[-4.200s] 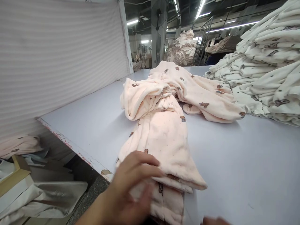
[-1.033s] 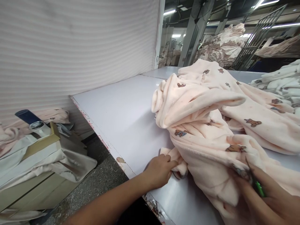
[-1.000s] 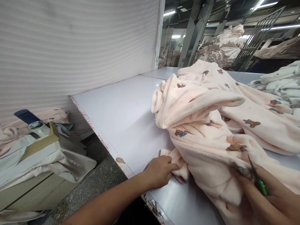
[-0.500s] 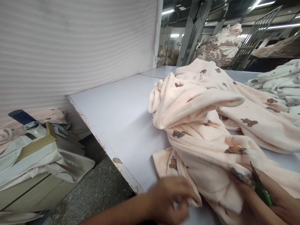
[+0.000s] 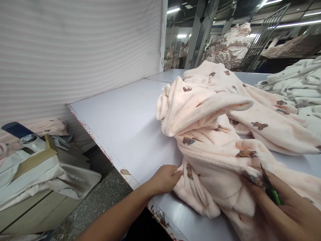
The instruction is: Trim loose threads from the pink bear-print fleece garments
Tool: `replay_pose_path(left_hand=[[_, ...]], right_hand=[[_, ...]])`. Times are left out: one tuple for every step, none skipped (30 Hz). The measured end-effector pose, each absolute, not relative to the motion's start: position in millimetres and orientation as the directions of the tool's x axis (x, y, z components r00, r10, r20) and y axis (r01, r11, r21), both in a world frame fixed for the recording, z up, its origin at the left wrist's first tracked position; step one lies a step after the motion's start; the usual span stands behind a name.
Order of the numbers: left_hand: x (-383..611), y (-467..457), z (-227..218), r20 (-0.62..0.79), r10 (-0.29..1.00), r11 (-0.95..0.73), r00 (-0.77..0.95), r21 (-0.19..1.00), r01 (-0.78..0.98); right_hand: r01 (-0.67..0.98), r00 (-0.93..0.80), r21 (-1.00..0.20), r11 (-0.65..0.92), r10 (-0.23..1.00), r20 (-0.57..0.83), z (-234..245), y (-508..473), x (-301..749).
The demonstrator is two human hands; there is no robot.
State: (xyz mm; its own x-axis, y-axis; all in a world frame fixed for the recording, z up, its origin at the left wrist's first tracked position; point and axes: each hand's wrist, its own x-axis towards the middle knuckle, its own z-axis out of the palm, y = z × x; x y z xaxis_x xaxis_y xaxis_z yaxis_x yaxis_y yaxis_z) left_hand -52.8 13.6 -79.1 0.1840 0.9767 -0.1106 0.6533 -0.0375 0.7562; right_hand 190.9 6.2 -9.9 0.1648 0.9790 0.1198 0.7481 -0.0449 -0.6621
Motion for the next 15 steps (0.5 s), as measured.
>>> replay_pose_path(left_hand=[[-55.6, 6.5, -78.7, -0.148, 0.967, -0.021, 0.208, 0.767, 0.642], [-59.4, -2.1, -77.4, -0.18, 0.958, -0.003, 0.222, 0.769, 0.639], [-63.8, -11.6, -74.9, -0.208, 0.951, 0.012, 0.227, 0.763, 0.646], [-67.9, -21.2, -71.0, -0.227, 0.948, 0.023, 0.225, 0.749, 0.662], [-70.9, -30.2, -66.0, -0.235, 0.949, 0.031, 0.209, 0.731, 0.682], [-71.9, -37.9, -60.2, -0.215, 0.961, 0.028, 0.175, 0.702, 0.712], [-70.2, -43.8, -54.7, -0.162, 0.977, 0.004, 0.14, 0.666, 0.746], [-65.5, -47.8, -50.5, -0.085, 0.987, -0.054, 0.138, 0.628, 0.776], [-57.7, -49.8, -48.9, -0.006, 0.981, -0.151, 0.192, 0.591, 0.792], [-47.4, -50.1, -50.5, 0.055, 0.957, -0.266, 0.284, 0.552, 0.79], [-35.6, -49.1, -55.5, 0.081, 0.917, -0.374, 0.391, 0.517, 0.769], [-24.0, -47.0, -63.0, 0.074, 0.873, -0.448, 0.482, 0.512, 0.733], [-14.0, -44.3, -71.7, 0.059, 0.859, -0.451, 0.509, 0.559, 0.696], [-7.3, -40.9, -79.9, 0.053, 0.878, -0.395, 0.476, 0.643, 0.656], [-5.1, -37.2, -85.7, 0.052, 0.916, -0.303, 0.398, 0.741, 0.6]], right_hand=[[0.716, 0.191, -0.695, -0.067, 0.976, 0.102, -8.3, 4.9, 190.8], [0.677, 0.215, -0.731, -0.084, 0.973, 0.088, -7.7, 3.6, 191.3], [0.638, 0.225, -0.765, -0.09, 0.972, 0.073, -8.2, 2.6, 192.3], [0.606, 0.225, -0.791, -0.082, 0.972, 0.072, -9.8, 1.8, 193.7], [0.584, 0.206, -0.809, -0.065, 0.976, 0.07, -12.2, 1.1, 195.2], [0.575, 0.18, -0.817, -0.042, 0.981, 0.077, -15.1, 0.4, 196.5], [0.574, 0.157, -0.819, -0.025, 0.984, 0.08, -17.9, -0.3, 197.3], [0.581, 0.149, -0.814, -0.021, 0.985, 0.081, -20.4, -1.0, 197.6], [0.59, 0.157, -0.807, -0.029, 0.984, 0.08, -22.3, -1.7, 197.6], [0.595, 0.159, -0.803, -0.034, 0.984, 0.077, -23.5, -2.2, 197.5], [0.596, 0.157, -0.802, -0.038, 0.985, 0.07, -24.0, -2.6, 197.3], [0.592, 0.16, -0.805, -0.039, 0.985, 0.07, -24.1, -3.0, 197.3], [0.588, 0.163, -0.808, -0.043, 0.984, 0.067, -23.7, -3.2, 197.6], [0.586, 0.159, -0.81, -0.037, 0.985, 0.07, -23.2, -3.6, 198.1], [0.593, 0.15, -0.804, -0.032, 0.986, 0.072, -22.6, -4.1, 198.6]])
